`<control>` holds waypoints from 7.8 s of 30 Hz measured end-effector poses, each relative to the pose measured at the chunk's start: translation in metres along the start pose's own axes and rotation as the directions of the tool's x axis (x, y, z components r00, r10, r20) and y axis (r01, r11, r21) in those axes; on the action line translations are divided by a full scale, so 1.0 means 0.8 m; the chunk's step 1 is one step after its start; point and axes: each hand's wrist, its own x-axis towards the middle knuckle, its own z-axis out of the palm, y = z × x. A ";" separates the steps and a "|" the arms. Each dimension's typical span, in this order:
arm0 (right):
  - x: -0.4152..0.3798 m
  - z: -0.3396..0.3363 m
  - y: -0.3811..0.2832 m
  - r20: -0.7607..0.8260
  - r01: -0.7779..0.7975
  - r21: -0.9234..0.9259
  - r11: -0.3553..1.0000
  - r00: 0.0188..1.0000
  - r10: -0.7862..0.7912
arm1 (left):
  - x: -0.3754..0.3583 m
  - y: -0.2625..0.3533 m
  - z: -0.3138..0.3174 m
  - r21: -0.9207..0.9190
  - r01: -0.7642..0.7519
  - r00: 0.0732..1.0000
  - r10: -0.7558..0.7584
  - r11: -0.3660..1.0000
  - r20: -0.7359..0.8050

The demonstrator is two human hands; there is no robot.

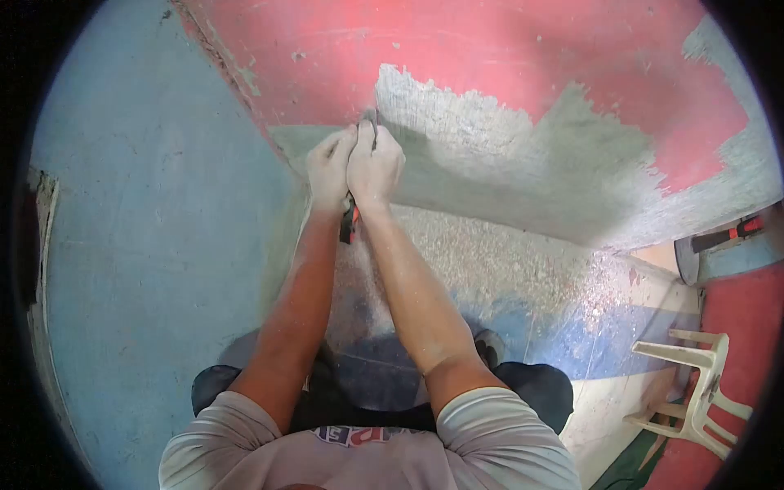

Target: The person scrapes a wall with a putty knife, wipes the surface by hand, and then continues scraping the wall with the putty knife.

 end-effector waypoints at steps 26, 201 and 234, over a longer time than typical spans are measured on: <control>0.044 -0.018 -0.092 0.097 -0.061 0.133 0.989 0.994 0.048 | 0.021 0.073 0.028 0.089 -0.228 0.972 0.232 0.970 -0.031; -0.006 -0.010 0.016 0.009 -0.062 -0.056 0.997 0.998 0.063 | -0.019 -0.027 0.009 0.040 -0.065 0.996 0.067 0.997 -0.059; -0.020 -0.013 0.030 0.050 -0.160 -0.051 0.986 0.985 0.163 | -0.032 -0.045 0.004 0.073 0.005 0.996 0.002 0.997 -0.094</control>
